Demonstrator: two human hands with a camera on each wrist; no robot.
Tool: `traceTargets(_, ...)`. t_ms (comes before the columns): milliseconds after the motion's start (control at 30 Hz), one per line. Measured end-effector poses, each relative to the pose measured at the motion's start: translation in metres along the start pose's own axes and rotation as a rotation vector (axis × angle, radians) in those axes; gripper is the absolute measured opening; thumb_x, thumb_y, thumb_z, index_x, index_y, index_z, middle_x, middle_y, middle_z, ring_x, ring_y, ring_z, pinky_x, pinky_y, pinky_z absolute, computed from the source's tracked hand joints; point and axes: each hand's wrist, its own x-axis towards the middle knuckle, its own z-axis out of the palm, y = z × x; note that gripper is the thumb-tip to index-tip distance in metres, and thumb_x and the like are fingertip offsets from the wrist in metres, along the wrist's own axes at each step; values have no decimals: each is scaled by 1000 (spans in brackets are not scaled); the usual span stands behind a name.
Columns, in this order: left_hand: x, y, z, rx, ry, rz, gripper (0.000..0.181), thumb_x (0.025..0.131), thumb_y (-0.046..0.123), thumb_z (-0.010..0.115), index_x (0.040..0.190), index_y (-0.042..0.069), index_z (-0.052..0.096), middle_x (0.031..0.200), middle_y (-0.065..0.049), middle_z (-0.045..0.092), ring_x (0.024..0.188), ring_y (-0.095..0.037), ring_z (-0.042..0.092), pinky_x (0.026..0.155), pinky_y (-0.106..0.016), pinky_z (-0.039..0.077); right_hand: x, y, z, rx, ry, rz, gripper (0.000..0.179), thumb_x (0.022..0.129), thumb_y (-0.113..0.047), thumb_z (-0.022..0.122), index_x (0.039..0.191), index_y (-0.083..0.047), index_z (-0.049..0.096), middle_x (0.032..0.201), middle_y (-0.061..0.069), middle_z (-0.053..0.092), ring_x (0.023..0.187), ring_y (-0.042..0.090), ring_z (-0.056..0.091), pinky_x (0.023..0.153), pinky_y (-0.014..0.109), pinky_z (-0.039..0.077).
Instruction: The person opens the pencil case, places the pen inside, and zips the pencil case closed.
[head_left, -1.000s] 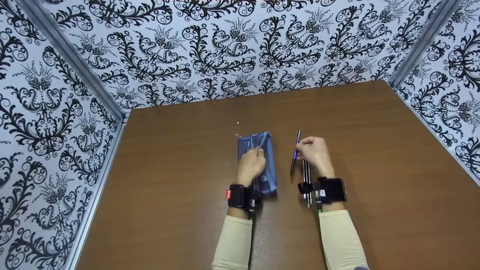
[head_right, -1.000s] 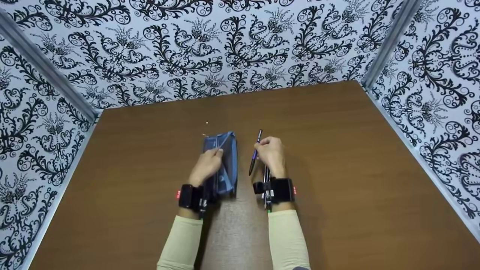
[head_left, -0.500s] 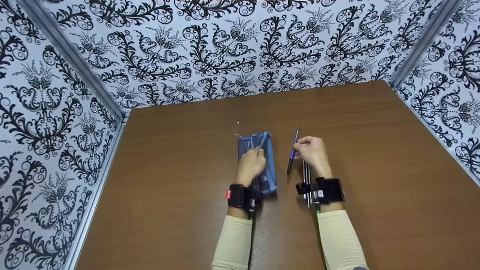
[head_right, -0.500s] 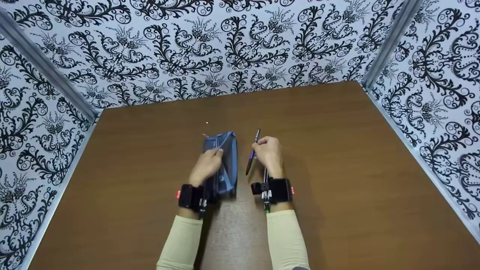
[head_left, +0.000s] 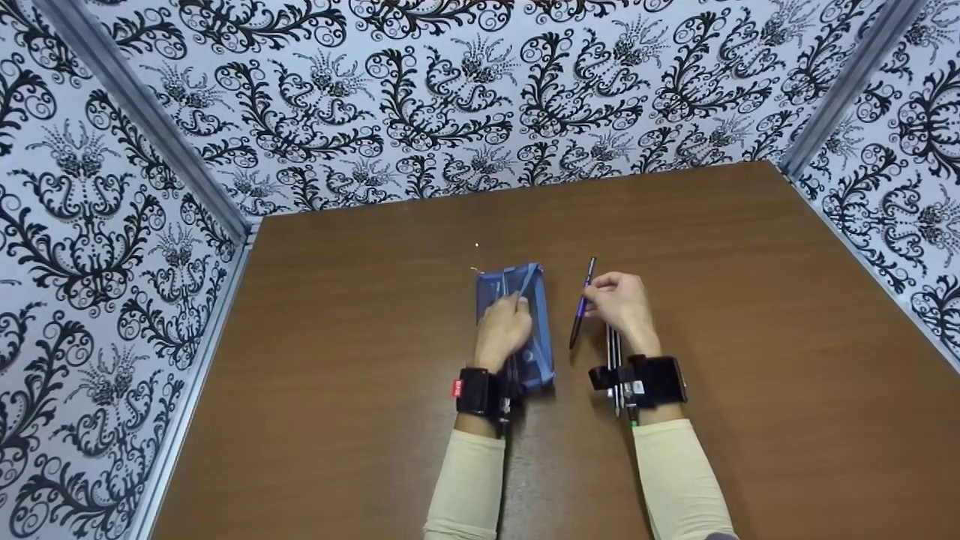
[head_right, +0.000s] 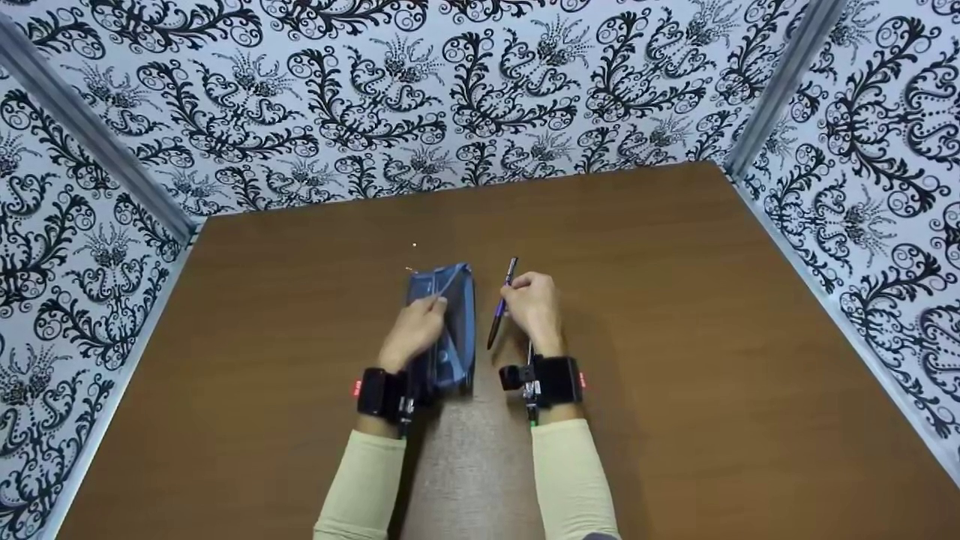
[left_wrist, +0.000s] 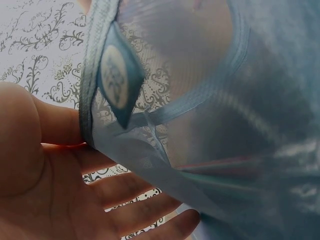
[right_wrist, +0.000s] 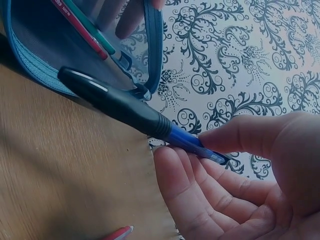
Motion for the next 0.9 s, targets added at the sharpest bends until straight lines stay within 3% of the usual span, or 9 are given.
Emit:
traceTargets(333, 1, 0, 0, 13, 4, 2, 46, 104, 23, 37, 141, 0, 53, 140, -18, 56, 130, -37, 53, 110, -47, 41, 0, -2, 3, -13, 12, 0, 24, 92, -2, 62, 112, 12, 62, 91, 15, 70, 72, 22, 73, 76, 37, 61)
traceTargets(900, -1, -1, -1, -41, -23, -21, 47, 106, 25, 36, 145, 2, 48, 144, -18, 53, 129, -36, 54, 110, -47, 41, -2, -3, 11, 21, 5, -11, 21, 91, -1, 62, 108, 12, 61, 95, 20, 71, 63, 12, 69, 77, 39, 60)
